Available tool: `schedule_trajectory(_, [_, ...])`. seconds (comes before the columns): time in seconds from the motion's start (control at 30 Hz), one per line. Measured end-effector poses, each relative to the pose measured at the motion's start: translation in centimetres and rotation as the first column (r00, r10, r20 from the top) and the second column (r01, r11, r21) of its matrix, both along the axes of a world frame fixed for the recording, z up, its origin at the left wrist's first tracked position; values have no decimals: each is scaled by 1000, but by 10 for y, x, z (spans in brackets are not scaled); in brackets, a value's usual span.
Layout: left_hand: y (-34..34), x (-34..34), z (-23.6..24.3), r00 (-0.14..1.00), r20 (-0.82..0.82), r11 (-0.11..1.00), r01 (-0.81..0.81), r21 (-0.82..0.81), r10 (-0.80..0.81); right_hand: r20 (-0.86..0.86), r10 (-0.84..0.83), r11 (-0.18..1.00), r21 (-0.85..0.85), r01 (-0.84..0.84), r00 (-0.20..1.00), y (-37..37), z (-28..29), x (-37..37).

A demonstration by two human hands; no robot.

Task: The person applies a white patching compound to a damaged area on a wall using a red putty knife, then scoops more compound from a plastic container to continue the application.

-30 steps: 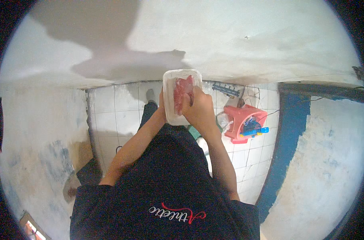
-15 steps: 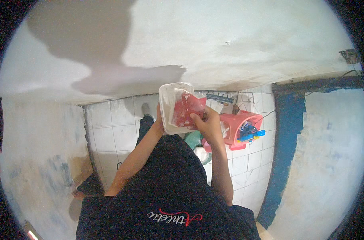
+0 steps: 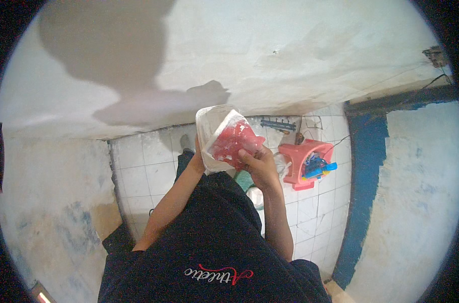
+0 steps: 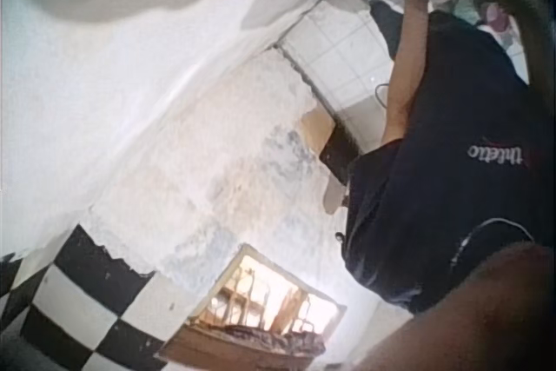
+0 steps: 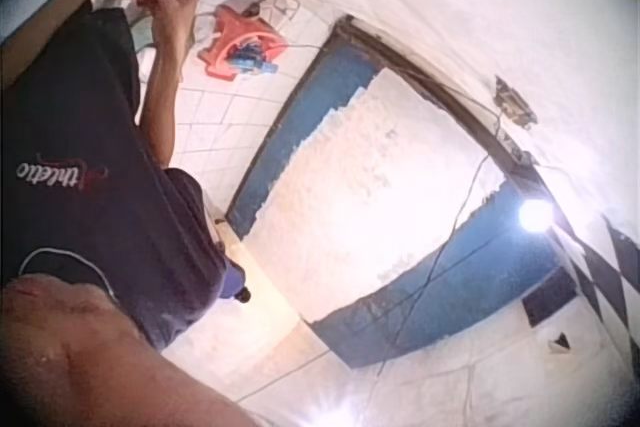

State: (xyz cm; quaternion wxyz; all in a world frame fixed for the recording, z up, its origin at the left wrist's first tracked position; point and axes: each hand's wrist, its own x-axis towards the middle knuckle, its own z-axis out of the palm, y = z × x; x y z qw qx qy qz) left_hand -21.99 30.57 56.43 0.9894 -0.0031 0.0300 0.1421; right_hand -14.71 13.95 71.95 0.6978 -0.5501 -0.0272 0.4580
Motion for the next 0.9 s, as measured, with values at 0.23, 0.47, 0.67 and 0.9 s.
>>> schedule_trajectory(0.23, [1,-4,0,1000,-23,1000,-13,13,13,-253,-19,980,188,68,967,-2,4,0])
schedule_trajectory(0.47, [16,-37,-11,993,-80,995,-83,56,87,-308,-168,925,279,258,936,21,-19,-2])
schedule_trajectory(0.67, [45,-122,-38,945,-222,964,-208,164,241,-365,-221,915,244,322,904,98,-89,50])
schedule_trajectory(0.9, [61,-192,-59,873,-294,917,-332,223,388,-275,-155,963,173,207,949,187,-173,124])
